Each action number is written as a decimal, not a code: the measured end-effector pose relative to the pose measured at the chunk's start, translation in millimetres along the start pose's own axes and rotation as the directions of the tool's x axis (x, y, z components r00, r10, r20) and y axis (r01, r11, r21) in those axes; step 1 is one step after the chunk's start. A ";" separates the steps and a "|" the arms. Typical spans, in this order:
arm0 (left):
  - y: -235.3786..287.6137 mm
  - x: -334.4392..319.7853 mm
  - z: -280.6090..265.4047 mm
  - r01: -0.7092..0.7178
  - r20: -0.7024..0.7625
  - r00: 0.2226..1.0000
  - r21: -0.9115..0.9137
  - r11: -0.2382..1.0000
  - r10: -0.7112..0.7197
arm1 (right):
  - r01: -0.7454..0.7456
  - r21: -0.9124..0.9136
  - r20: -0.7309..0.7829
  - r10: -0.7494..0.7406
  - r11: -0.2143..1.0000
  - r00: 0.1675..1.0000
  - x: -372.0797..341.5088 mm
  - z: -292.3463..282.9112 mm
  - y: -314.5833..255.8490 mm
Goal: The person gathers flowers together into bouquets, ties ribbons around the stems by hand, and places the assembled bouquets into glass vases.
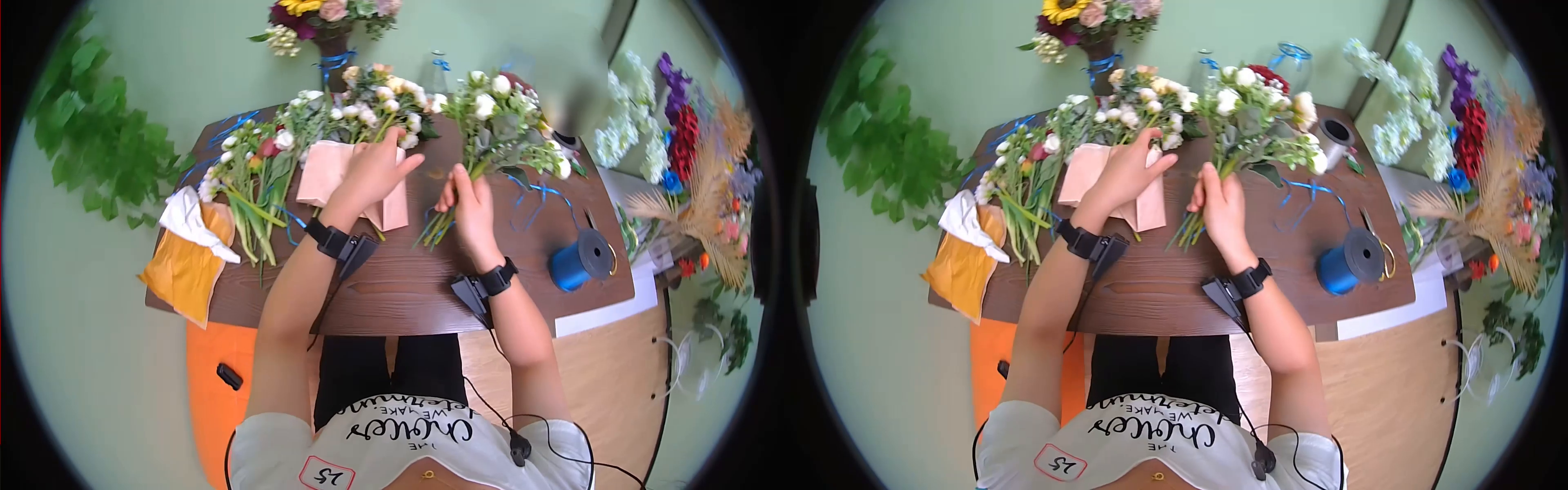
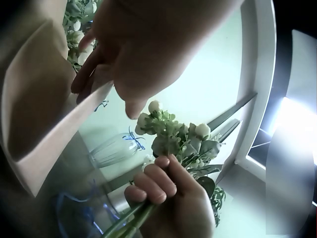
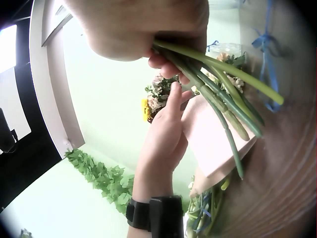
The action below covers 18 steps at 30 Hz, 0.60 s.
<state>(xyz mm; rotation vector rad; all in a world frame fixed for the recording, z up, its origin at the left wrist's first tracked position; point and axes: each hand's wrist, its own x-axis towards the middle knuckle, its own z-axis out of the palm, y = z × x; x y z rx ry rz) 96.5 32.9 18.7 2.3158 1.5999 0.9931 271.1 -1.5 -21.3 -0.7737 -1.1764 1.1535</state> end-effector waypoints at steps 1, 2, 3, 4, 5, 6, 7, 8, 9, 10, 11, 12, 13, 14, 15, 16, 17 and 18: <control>-2.1 -0.8 -2.6 0.092 0.030 0.995 0.007 0.996 -0.092 | -0.004 -0.003 0.000 0.004 1.000 1.000 0.6 0.1 -0.6; -6.4 -4.3 -7.6 0.093 -0.073 0.993 -0.036 0.995 -0.095 | -0.005 -0.013 0.014 0.005 1.000 1.000 2.0 -0.1 -1.6; -10.2 -9.2 -14.3 0.086 -0.168 0.981 -0.078 0.993 -0.098 | -0.009 -0.021 0.021 0.009 1.000 1.000 1.1 -0.2 -1.9; -15.1 -13.2 -25.9 0.086 -0.214 0.973 -0.037 0.996 -0.091 | -0.014 -0.029 0.023 0.015 0.999 1.000 -1.0 -0.3 -1.8; -21.2 -18.3 -40.9 0.084 -0.256 0.963 0.004 0.996 -0.081 | -0.014 -0.042 0.032 0.016 0.999 0.999 -2.2 -0.1 -1.6; -27.4 -27.7 -56.8 0.102 -0.280 0.956 0.045 0.994 -0.085 | -0.014 -0.057 0.039 0.016 0.998 0.999 -1.9 0.1 -1.6; -33.0 -34.7 -73.2 0.216 -0.244 0.952 0.113 0.970 -0.183 | -0.011 -0.073 0.045 0.014 0.997 0.999 -1.8 0.4 -1.9; -45.5 -40.6 -86.6 0.263 -0.224 0.949 0.184 0.947 -0.220 | -0.016 -0.064 0.038 0.018 0.998 0.999 -2.5 1.7 -2.4; -50.5 -48.2 -99.6 0.302 -0.190 0.946 0.229 0.925 -0.262 | -0.021 -0.059 0.035 0.023 0.998 0.999 -3.2 2.2 -3.1; -70.0 -56.3 -109.3 0.278 -0.071 0.961 0.235 0.932 -0.269 | -0.024 -0.055 0.032 0.026 0.998 0.999 -3.7 2.9 -3.7; -89.5 -63.4 -114.9 0.253 0.047 0.961 0.236 0.938 -0.271 | -0.024 -0.054 0.031 0.026 0.998 0.999 -3.8 3.2 -4.1; -98.2 -69.2 -118.0 0.239 0.139 0.952 0.213 0.947 -0.272 | -0.026 -0.052 0.032 0.028 0.998 0.999 -3.9 2.4 -3.8; -103.7 -76.5 -120.3 0.228 0.227 0.936 0.187 0.955 -0.268 | -0.026 -0.053 0.036 0.028 0.998 0.999 -3.6 1.6 -2.9; -107.7 -82.1 -119.2 0.221 0.310 0.914 0.160 0.962 -0.261 | -0.025 -0.055 0.042 0.027 0.998 0.999 -2.9 1.5 -2.4; -107.9 -85.1 -114.3 0.284 0.257 0.907 0.211 0.935 -0.334 | -0.029 -0.049 0.042 0.031 0.998 0.999 -2.7 1.9 -2.5; -107.2 -88.1 -106.9 0.350 0.200 0.893 0.257 0.901 -0.404 | -0.034 -0.044 0.043 0.036 0.998 0.998 -3.2 2.4 -2.7; -105.9 -91.1 -100.3 0.415 0.140 0.872 0.297 0.860 -0.469 | -0.038 -0.041 0.045 0.040 0.998 0.998 -3.3 2.5 -3.2; -99.7 -94.4 -96.9 0.403 0.104 0.883 0.328 0.854 -0.457 | -0.040 -0.046 0.048 0.043 0.998 0.998 -3.6 2.7 -3.7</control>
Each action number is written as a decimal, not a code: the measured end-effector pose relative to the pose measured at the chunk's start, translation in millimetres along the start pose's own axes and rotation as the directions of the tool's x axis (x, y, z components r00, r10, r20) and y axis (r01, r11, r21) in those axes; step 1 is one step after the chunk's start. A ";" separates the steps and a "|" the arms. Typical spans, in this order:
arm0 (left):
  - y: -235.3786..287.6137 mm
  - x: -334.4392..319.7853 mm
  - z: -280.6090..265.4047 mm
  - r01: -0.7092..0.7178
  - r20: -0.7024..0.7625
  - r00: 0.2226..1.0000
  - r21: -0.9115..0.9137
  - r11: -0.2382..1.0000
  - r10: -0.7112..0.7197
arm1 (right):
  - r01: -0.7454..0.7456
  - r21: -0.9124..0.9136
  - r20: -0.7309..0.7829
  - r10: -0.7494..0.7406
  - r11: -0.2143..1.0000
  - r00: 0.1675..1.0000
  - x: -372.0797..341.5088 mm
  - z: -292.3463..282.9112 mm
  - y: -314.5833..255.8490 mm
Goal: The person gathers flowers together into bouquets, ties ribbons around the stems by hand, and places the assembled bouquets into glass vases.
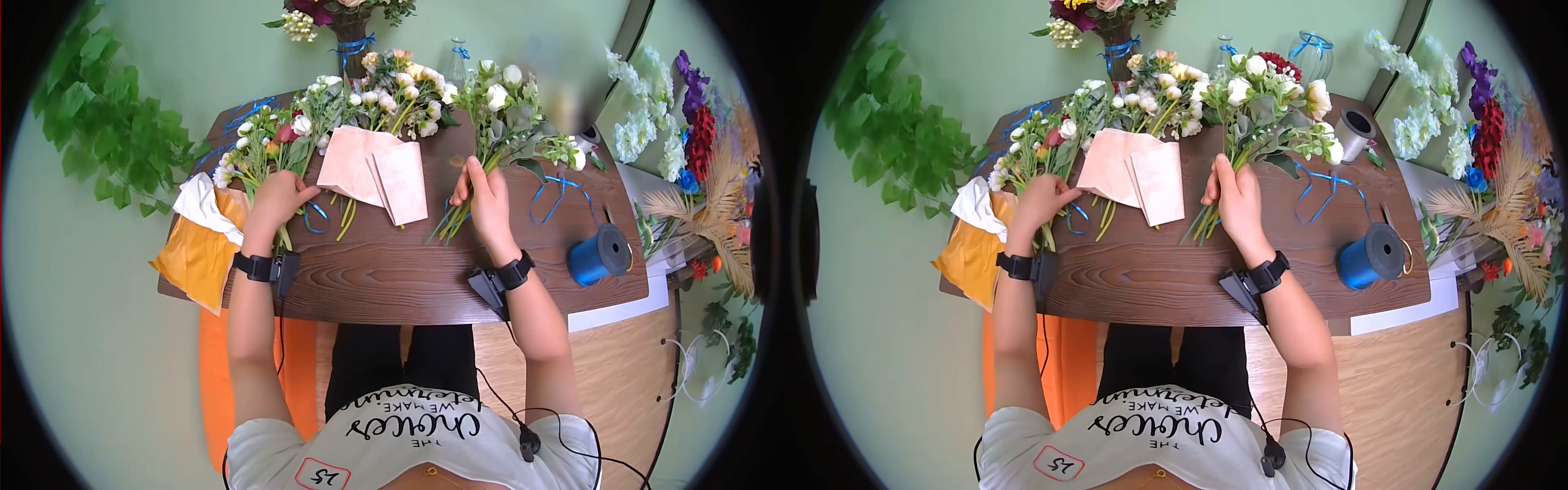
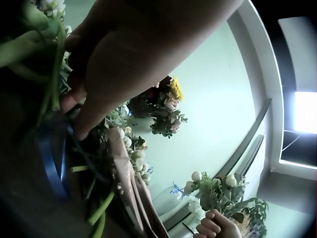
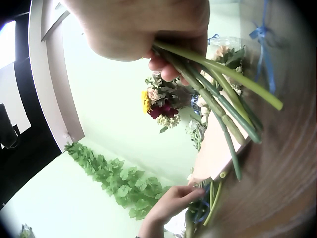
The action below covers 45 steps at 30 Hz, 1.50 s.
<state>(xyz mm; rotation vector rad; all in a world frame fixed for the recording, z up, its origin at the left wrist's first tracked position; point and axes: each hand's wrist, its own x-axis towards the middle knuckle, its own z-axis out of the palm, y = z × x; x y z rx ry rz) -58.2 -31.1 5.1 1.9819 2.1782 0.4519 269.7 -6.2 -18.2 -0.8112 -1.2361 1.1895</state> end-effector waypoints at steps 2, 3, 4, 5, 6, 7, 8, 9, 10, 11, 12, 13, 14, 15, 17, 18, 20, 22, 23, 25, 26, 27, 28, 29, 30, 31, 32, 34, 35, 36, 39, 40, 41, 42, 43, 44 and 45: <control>0.4 -3.9 8.1 0.016 -0.001 1.000 0.038 0.999 -0.016 | -0.006 -0.010 0.005 0.006 1.000 1.000 -1.1 0.9 0.1; -0.1 -3.8 12.5 0.024 -0.001 1.000 0.057 0.998 -0.024 | -0.006 -0.010 0.014 0.006 1.000 1.000 -0.9 0.4 1.3; -1.3 -2.7 16.2 0.014 -0.009 1.000 0.077 0.997 -0.013 | -0.006 -0.011 0.024 0.006 1.000 1.000 -0.6 -0.3 3.0; -2.0 -1.3 19.3 0.004 -0.016 1.000 0.098 0.995 -0.002 | -0.007 -0.010 0.034 0.007 1.000 0.999 -0.5 -1.5 3.5; -2.5 -0.8 20.1 -0.007 -0.024 1.000 0.119 0.993 0.010 | -0.008 -0.017 0.037 0.008 1.000 0.999 -1.0 -1.1 3.0; -3.4 -1.9 20.0 -0.025 -0.104 0.994 0.094 0.995 0.035 | -0.007 -0.024 0.039 0.008 1.000 0.999 -1.7 -0.3 1.9; -4.2 -3.2 19.2 -0.048 -0.185 0.981 0.071 0.996 0.061 | -0.005 -0.032 0.038 0.006 0.999 0.999 -2.1 0.4 0.8; -1.3 -2.6 14.7 -0.078 -0.265 0.960 0.053 0.996 0.089 | -0.008 -0.029 0.044 0.010 1.000 0.999 -2.1 1.3 -0.5; 1.7 -0.2 8.0 -0.164 -0.440 0.883 0.037 0.986 0.164 | -0.012 -0.026 0.046 0.013 1.000 0.999 -2.8 2.6 -1.9; 4.4 0.8 0.5 -0.251 -0.596 0.772 0.033 0.967 0.221 | -0.021 -0.023 0.046 0.022 1.000 0.999 -4.8 3.3 -3.5; 10.5 -0.4 -8.1 -0.334 -0.731 0.633 0.040 0.942 0.255 | -0.028 -0.037 0.079 0.031 0.999 0.996 -6.5 3.3 -7.2; 24.4 -4.9 -18.3 -0.340 -0.712 0.675 -0.070 0.938 0.192 | -0.007 -0.069 0.092 0.014 0.998 0.996 -8.8 3.6 -9.8; 44.7 -11.7 -28.1 -0.337 -0.686 0.717 -0.180 0.924 0.128 | 0.014 -0.102 0.110 -0.003 0.995 0.994 -10.5 4.8 -12.1; 60.7 -15.2 -29.7 -0.325 -0.653 0.755 -0.288 0.901 0.064 | 0.038 -0.135 0.132 -0.020 0.990 0.991 -11.1 6.7 -13.1; 82.2 -8.9 -11.8 -0.432 -0.443 0.880 -0.592 0.680 0.173 | 0.073 -0.086 0.208 -0.053 0.994 0.977 -12.2 9.9 -11.4; 99.7 -11.5 -3.8 -0.435 -0.370 0.899 -0.689 0.580 0.235 | 0.078 -0.090 0.243 -0.054 0.993 0.969 -12.5 9.3 -9.4; 118.7 -9.0 16.6 -0.334 -0.216 0.942 -0.669 0.664 0.256 | 0.040 -0.069 0.298 -0.018 0.997 0.954 -18.2 13.3 -18.8; 134.1 -13.0 25.7 -0.435 -0.293 0.897 -0.454 0.777 0.331 | -0.015 -0.022 0.308 0.022 1.000 0.951 -21.3 18.3 -21.1; 137.3 -13.0 32.1 -0.469 -0.298 0.880 -0.434 0.769 0.369 | -0.043 0.001 0.312 0.041 0.999 0.949 -21.8 19.6 -21.3; 139.3 -12.9 44.7 -0.559 -0.395 0.822 -0.427 0.711 0.410 | -0.057 0.015 0.310 0.050 0.998 0.949 -22.1 18.4 -11.5; 139.2 -14.1 48.6 -0.597 -0.438 0.793 -0.418 0.684 0.424 | -0.035 -0.002 0.306 0.034 0.999 0.951 -21.9 18.8 -8.0; 139.2 -16.3 48.2 -0.561 -0.373 0.826 -0.481 0.674 0.422 | -0.012 -0.019 0.304 0.017 1.000 0.953 -21.6 18.9 -5.8; 139.4 -18.4 45.5 -0.520 -0.307 0.854 -0.539 0.662 0.421 | -0.063 -0.028 0.349 0.069 0.998 0.934 -19.3 14.3 -6.4; 139.3 -19.3 44.3 -0.475 -0.238 0.875 -0.593 0.650 0.422 | 0.004 -0.107 0.295 0.028 0.994 0.955 -18.3 13.6 -4.7; 137.1 -19.2 46.2 -0.422 -0.183 0.896 -0.635 0.647 0.406 | 0.068 -0.190 0.241 -0.020 0.980 0.970 -18.4 13.5 -3.0; 134.4 -18.3 49.4 -0.368 -0.125 0.911 -0.673 0.641 0.392 | 0.124 -0.276 0.188 -0.073 0.953 0.979 -18.9 13.4 -2.9; 133.9 -18.1 52.5 -0.312 -0.066 0.923 -0.708 0.633 0.380 | 0.135 -0.303 0.167 -0.086 0.944 0.982 -20.3 12.7 -5.0; 137.0 -19.1 56.4 -0.428 -0.203 0.897 -0.619 0.658 0.393 | 0.157 -0.360 0.128 -0.117 0.920 0.985 -22.2 15.4 -19.2; 138.3 -19.2 57.9 -0.481 -0.272 0.875 -0.567 0.668 0.399 | 0.192 -0.386 0.137 -0.150 0.902 0.979 -20.1 12.3 -13.5; 138.2 -17.8 59.8 -0.592 -0.356 0.805 -0.435 0.678 0.475 | 0.228 -0.411 0.148 -0.182 0.883 0.972 -16.3 10.1 -6.4; 137.9 -15.6 67.1 -0.670 -0.381 0.742 -0.388 0.632 0.552 | 0.196 -0.314 0.187 -0.143 0.929 0.972 -15.9 8.6 1.0; 138.8 -19.6 70.4 -0.532 -0.256 0.833 -0.616 0.581 0.491 | 0.158 -0.253 0.203 -0.108 0.954 0.973 -17.1 10.0 -0.6; 140.0 -23.6 74.0 -0.344 -0.104 0.889 -0.795 0.500 0.446 | 0.122 -0.235 0.228 -0.067 0.964 0.971 -18.4 9.8 -2.0; 141.5 -26.9 79.0 -0.261 -0.047 0.887 -0.871 0.415 0.460 | 0.083 -0.217 0.254 -0.026 0.973 0.967 -19.7 11.0 -6.0; 142.7 -29.9 84.5 -0.169 0.008 0.877 -0.930 0.326 0.480 | 0.044 -0.201 0.280 0.014 0.979 0.960 -21.3 13.6 -10.9; 143.6 -31.3 87.8 -0.070 0.060 0.861 -0.970 0.234 0.505 | 0.224 -0.123 0.236 -0.191 0.967 0.953 -22.0 24.1 -13.6; 143.9 -31.9 84.8 0.058 0.163 0.847 -0.975 0.216 0.507 | 0.233 -0.137 0.282 -0.188 0.963 0.941 -21.4 22.2 -12.5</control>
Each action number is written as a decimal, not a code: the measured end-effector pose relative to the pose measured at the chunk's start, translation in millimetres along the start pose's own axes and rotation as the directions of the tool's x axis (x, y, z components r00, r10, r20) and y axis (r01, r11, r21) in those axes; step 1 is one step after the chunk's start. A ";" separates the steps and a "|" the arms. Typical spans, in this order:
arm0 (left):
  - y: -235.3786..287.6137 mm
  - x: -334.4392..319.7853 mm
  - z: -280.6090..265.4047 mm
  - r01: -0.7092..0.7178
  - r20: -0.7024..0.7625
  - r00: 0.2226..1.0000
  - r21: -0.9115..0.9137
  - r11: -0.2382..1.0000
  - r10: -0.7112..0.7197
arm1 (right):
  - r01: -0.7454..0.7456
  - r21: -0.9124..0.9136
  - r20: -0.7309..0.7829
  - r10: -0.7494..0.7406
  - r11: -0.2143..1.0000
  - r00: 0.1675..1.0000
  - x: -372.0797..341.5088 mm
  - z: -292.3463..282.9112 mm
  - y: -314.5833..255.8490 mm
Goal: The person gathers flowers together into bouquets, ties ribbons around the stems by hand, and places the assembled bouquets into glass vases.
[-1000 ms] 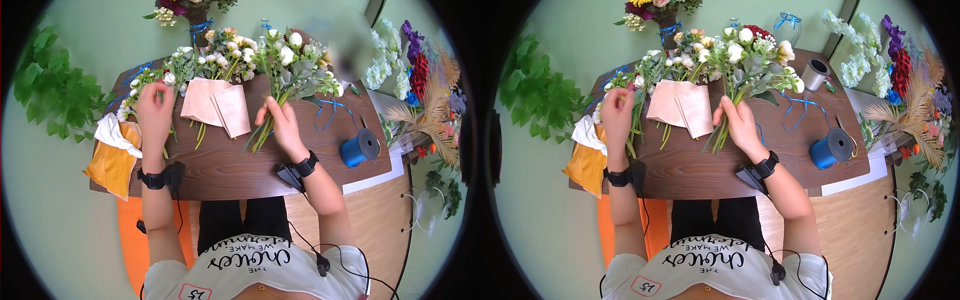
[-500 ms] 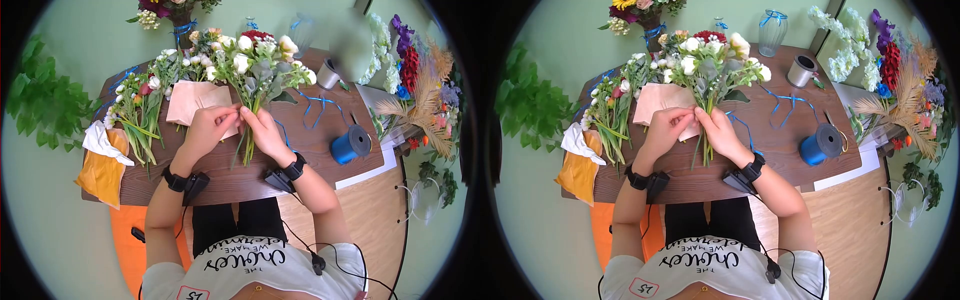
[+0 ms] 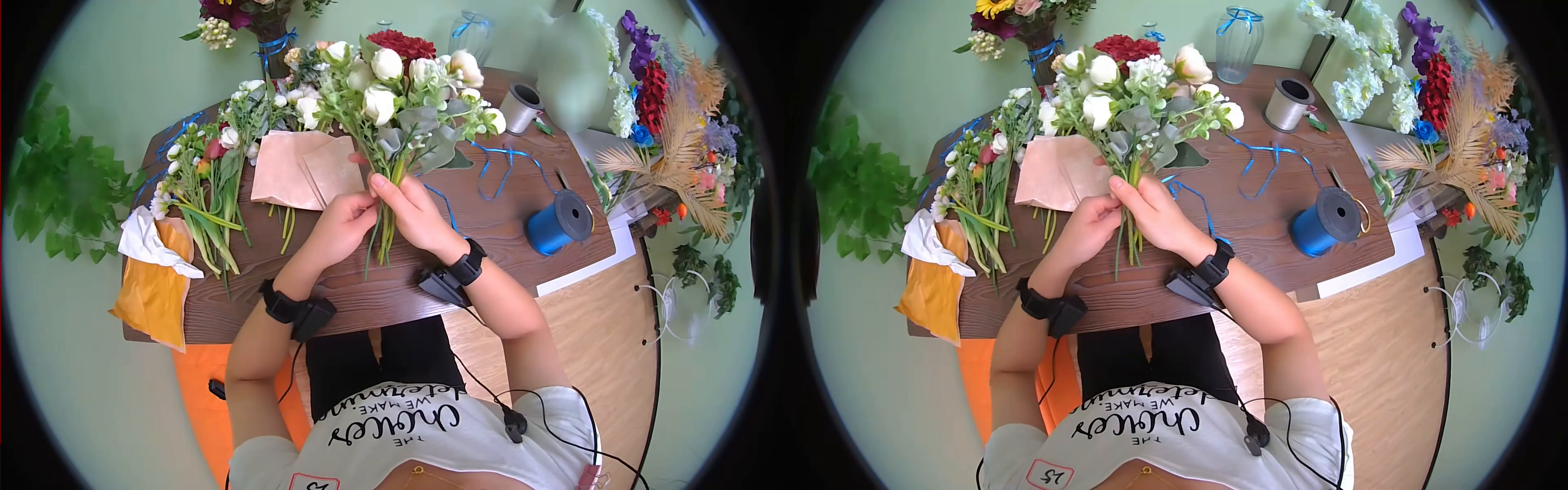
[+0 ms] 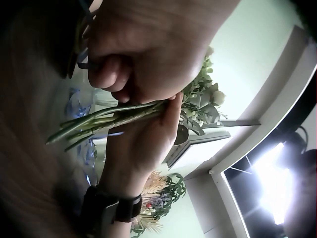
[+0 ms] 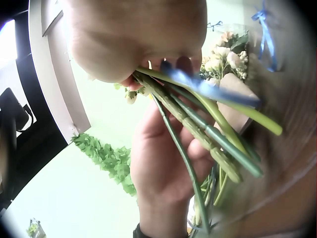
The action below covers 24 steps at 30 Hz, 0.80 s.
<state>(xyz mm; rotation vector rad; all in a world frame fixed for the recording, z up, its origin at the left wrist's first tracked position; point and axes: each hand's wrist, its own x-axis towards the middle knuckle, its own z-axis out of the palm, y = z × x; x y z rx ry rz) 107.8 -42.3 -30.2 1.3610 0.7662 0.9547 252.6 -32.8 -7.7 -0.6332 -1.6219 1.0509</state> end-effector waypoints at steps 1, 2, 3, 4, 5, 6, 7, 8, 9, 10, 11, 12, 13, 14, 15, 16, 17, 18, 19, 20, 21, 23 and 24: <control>6.4 -2.0 -1.3 0.100 0.034 0.995 -0.079 0.992 -0.098 | 0.006 -0.015 0.048 -0.005 1.000 0.999 0.3 -2.6 2.7; 9.5 -3.7 -4.1 0.202 0.075 0.978 -0.154 0.967 -0.193 | 0.013 -0.030 0.095 -0.010 0.999 0.995 0.2 -4.3 4.4; 8.8 -3.9 -10.0 0.197 0.118 0.977 -0.167 0.966 -0.179 | -0.064 0.048 0.121 0.057 0.997 0.991 -0.6 -4.6 1.8; 8.0 -3.4 -17.5 0.193 0.159 0.973 -0.180 0.965 -0.165 | -0.141 0.123 0.151 0.122 0.982 0.981 -1.7 -3.9 -3.2; 7.1 -3.0 -21.3 0.190 0.200 0.968 -0.193 0.963 -0.151 | -0.219 0.196 0.185 0.183 0.956 0.966 -2.4 -3.4 -5.6; 10.0 -4.7 -16.9 0.113 0.147 0.984 -0.075 0.991 -0.101 | -0.210 0.188 0.187 0.175 0.960 0.967 -2.0 -3.9 -3.2; 16.3 -8.0 -7.7 0.041 0.099 0.994 0.048 0.998 -0.046 | -0.201 0.180 0.189 0.167 0.963 0.968 -1.1 -4.9 0.7; 18.8 -10.0 -0.8 -0.026 0.059 0.998 0.173 0.985 0.016 | -0.193 0.173 0.192 0.159 0.966 0.968 -1.0 -5.0 3.3; 14.7 -9.6 2.1 -0.053 0.079 0.996 0.140 0.989 0.042 | -0.228 0.147 0.178 0.201 0.963 0.963 -1.3 -5.0 -0.6; 8.5 -8.6 4.0 -0.080 0.097 0.993 0.107 0.991 0.070 | -0.263 0.121 0.163 0.242 0.957 0.957 -1.2 -5.9 -8.7; 4.8 -8.2 4.5 -0.107 0.114 0.989 0.073 0.992 0.098 | -0.297 0.096 0.148 0.282 0.950 0.948 -1.1 -6.1 -12.8; 5.7 -8.3 4.4 -0.111 0.127 0.987 0.082 0.990 0.100 | -0.271 0.108 0.144 0.255 0.957 0.956 -0.7 -5.8 -9.1; 7.9 -8.4 4.0 -0.117 0.142 0.984 0.092 0.989 0.103 | -0.244 0.119 0.141 0.227 0.963 0.964 0.3 -5.1 -3.3; 8.9 -8.4 3.8 -0.124 0.157 0.982 0.102 0.987 0.107 | -0.274 0.131 0.154 0.254 0.953 0.955 0.2 -5.9 -2.6; 6.4 -8.0 5.0 -0.138 0.139 0.982 0.079 0.987 0.127 | -0.305 0.143 0.167 0.281 0.942 0.945 0.5 -6.4 -2.8; 1.9 -7.3 7.4 -0.154 0.121 0.982 0.055 0.987 0.146 | -0.393 0.153 0.199 0.361 0.907 0.911 0.2 -9.5 -8.3; -0.4 -7.3 9.4 -0.170 0.102 0.981 0.033 0.985 0.166 | -0.476 0.160 0.233 0.436 0.865 0.869 0.4 -11.0 -11.6; 1.7 -9.1 11.0 -0.106 0.086 0.990 -0.066 0.992 0.111 | -0.400 0.136 0.223 0.365 0.906 0.904 0.3 -11.3 -6.7; 5.8 -11.9 12.8 -0.041 0.075 0.996 -0.165 0.985 0.054 | -0.321 0.112 0.215 0.292 0.941 0.932 -0.8 -11.7 2.4; 8.2 -13.3 13.5 0.024 0.071 0.997 -0.263 0.965 -0.005 | -0.239 0.087 0.209 0.217 0.967 0.953 -0.9 -11.3 7.4; 7.5 -12.5 12.0 -0.008 0.029 0.999 -0.270 0.963 0.016 | -0.208 0.090 0.148 0.193 0.974 0.970 -0.7 -8.5 6.0; 4.4 -10.8 6.2 -0.070 -0.056 0.997 -0.279 0.958 0.056 | -0.133 0.047 0.053 0.130 0.990 0.990 -1.4 -2.8 3.3; 4.3 -9.3 3.1 -0.095 -0.087 0.993 -0.270 0.958 0.074 | -0.092 -0.001 0.020 0.092 0.996 0.996 -1.0 -1.6 3.1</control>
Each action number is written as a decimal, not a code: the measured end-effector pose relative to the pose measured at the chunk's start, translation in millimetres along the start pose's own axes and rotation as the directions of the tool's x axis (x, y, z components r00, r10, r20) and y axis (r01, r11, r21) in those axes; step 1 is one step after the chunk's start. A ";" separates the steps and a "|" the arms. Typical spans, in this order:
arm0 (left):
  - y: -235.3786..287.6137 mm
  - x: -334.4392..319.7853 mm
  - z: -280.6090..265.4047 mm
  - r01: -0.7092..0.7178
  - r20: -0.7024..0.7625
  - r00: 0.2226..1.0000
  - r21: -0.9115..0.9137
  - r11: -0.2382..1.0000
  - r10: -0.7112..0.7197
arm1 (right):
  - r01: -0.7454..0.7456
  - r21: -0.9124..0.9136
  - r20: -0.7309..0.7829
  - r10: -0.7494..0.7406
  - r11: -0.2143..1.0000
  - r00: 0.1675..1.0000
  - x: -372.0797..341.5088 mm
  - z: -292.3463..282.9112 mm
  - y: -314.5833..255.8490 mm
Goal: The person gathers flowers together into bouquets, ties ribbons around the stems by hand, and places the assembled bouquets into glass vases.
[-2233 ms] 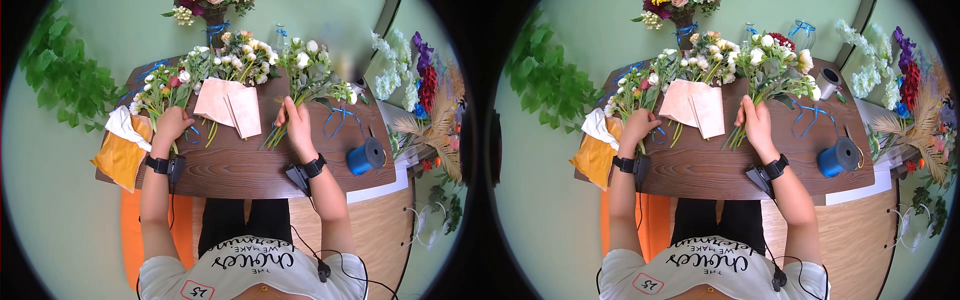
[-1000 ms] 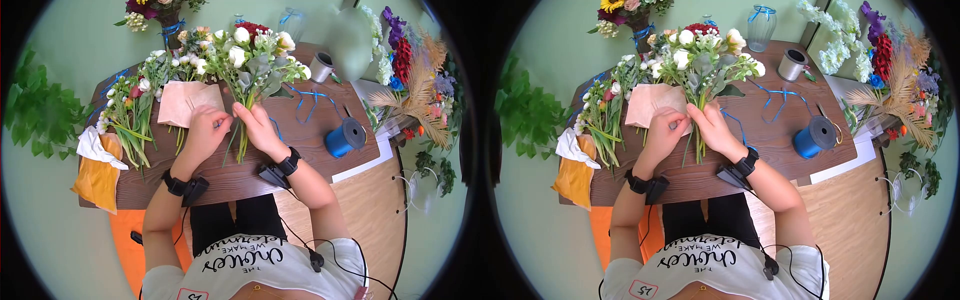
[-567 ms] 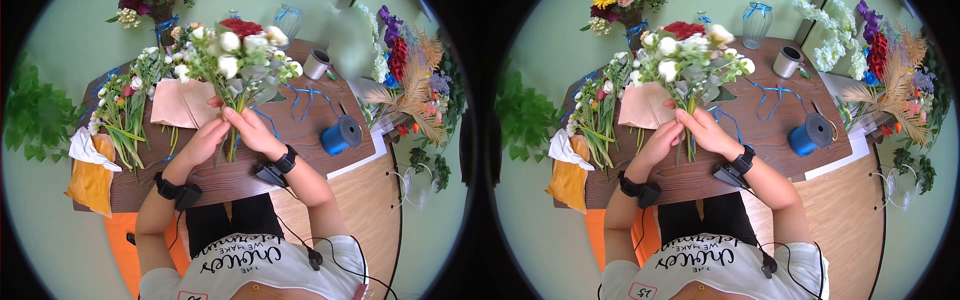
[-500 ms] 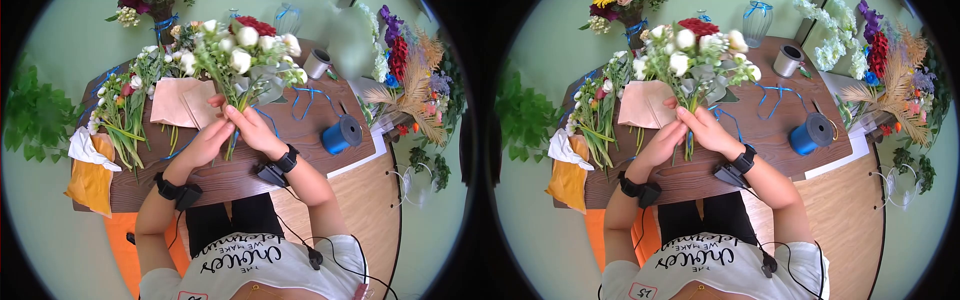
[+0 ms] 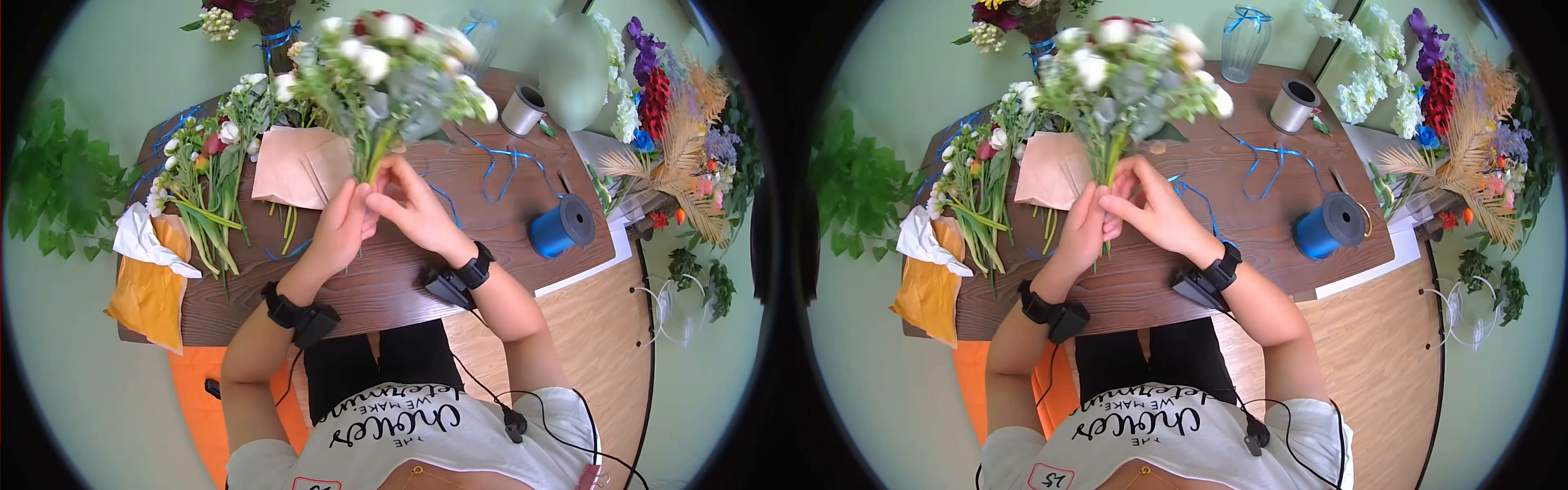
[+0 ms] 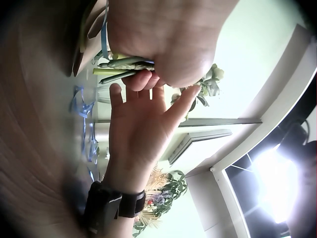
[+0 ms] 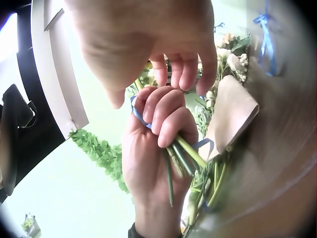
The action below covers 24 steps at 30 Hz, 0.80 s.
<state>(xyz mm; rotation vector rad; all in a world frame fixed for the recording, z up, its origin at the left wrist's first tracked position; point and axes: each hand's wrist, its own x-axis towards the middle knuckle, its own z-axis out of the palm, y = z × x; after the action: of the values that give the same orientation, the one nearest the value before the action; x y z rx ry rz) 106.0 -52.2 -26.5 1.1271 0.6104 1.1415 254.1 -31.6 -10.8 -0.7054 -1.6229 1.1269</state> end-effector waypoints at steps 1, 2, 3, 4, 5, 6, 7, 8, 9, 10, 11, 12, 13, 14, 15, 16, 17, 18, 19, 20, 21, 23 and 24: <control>0.9 2.5 -3.1 -0.025 -0.026 0.999 0.007 1.000 0.025 | 0.052 -0.096 -0.001 -0.052 0.994 0.999 0.8 -2.0 2.0; 1.9 4.4 -5.2 -0.049 -0.051 0.997 0.015 0.999 0.050 | 0.101 -0.192 0.002 -0.103 0.976 0.995 1.2 -3.2 3.1; 4.8 5.5 -3.7 -0.073 -0.091 0.993 0.027 0.997 0.075 | 0.099 -0.215 -0.013 -0.105 0.972 0.994 1.1 -2.6 0.2; 5.8 5.3 -3.7 -0.071 -0.102 0.992 0.023 0.997 0.073 | 0.096 -0.239 -0.030 -0.106 0.966 0.994 0.4 -1.5 -5.4; 6.5 5.1 -3.7 -0.070 -0.114 0.991 0.019 0.997 0.072 | 0.092 -0.264 -0.047 -0.108 0.960 0.993 -0.2 -1.2 -8.4; 6.6 5.0 -3.7 -0.069 -0.124 0.990 0.014 0.998 0.070 | 0.091 -0.268 -0.012 -0.098 0.959 0.995 -0.6 -1.9 -7.1; 5.5 4.7 -2.9 -0.075 -0.122 0.989 0.059 0.995 0.082 | 0.091 -0.273 0.022 -0.088 0.958 0.996 -1.0 -2.8 -4.9; 3.4 4.0 -1.5 -0.081 -0.119 0.989 0.103 0.991 0.093 | 0.090 -0.278 0.056 -0.078 0.956 0.995 -1.2 -3.2 -3.6; 2.2 3.8 -0.6 -0.086 -0.114 0.988 0.148 0.985 0.103 | 0.048 -0.219 0.035 -0.041 0.975 0.999 -1.8 -2.3 -3.6; 2.6 4.1 -0.6 -0.091 -0.118 0.986 0.182 0.979 0.114 | 0.005 -0.158 0.012 -0.003 0.987 1.000 -3.2 0.0 -3.7; 3.5 4.7 -0.7 -0.097 -0.120 0.985 0.216 0.972 0.125 | -0.036 -0.095 -0.008 0.036 0.995 0.999 -4.3 2.0 -4.1; 4.2 5.1 -1.1 -0.102 -0.123 0.983 0.249 0.963 0.136 | -0.042 -0.004 -0.004 0.042 0.999 0.999 -4.6 4.6 -6.1; 3.5 5.4 -2.5 -0.098 -0.138 0.981 0.237 0.967 0.134 | -0.048 0.088 0.002 0.048 0.995 0.999 -4.4 7.7 -9.3; 1.7 5.7 -4.3 -0.095 -0.155 0.979 0.223 0.970 0.131 | -0.054 0.179 0.008 0.053 0.982 0.999 -4.4 9.1 -11.0; -0.1 5.8 -5.9 -0.092 -0.173 0.976 0.210 0.973 0.130 | -0.068 0.168 0.018 0.066 0.983 0.998 -4.6 8.2 -7.9; -1.7 5.9 -7.2 -0.082 -0.159 0.981 0.162 0.983 0.109 | -0.082 0.158 0.028 0.079 0.984 0.997 -4.7 6.2 -2.2; -3.0 5.7 -8.5 -0.072 -0.145 0.986 0.114 0.991 0.088 | -0.096 0.147 0.038 0.091 0.984 0.995 -4.4 4.8 0.9; -1.0 5.5 -7.3 -0.060 -0.129 0.989 0.067 0.996 0.068 | -0.095 0.122 0.022 0.093 0.988 0.995 -3.7 3.9 -1.1; 0.9 5.2 -4.1 -0.081 -0.140 0.986 0.106 0.991 0.096 | -0.093 0.097 0.005 0.093 0.991 0.996 -2.8 3.0 -5.0; 3.1 4.9 1.4 -0.102 -0.147 0.981 0.146 0.984 0.124 | -0.091 0.072 -0.014 0.092 0.993 0.996 -2.6 2.3 -8.1; 5.5 4.6 5.6 -0.121 -0.153 0.977 0.185 0.975 0.151 | -0.082 0.070 -0.011 0.083 0.994 0.997 -3.0 2.6 -9.9; 4.4 4.6 6.1 -0.144 -0.139 0.975 0.195 0.970 0.173 | -0.061 0.065 -0.003 0.062 0.996 0.998 -3.1 3.5 -12.0; 3.5 4.7 5.5 -0.156 -0.134 0.974 0.201 0.967 0.185 | -0.114 0.095 0.016 0.113 0.989 0.993 -2.7 2.4 -11.4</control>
<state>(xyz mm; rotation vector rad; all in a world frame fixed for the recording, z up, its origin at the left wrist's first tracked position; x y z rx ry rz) 111.0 -49.8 -20.6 1.2823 0.7640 1.3481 253.6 -39.2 -1.5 -0.7377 -1.5427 1.2838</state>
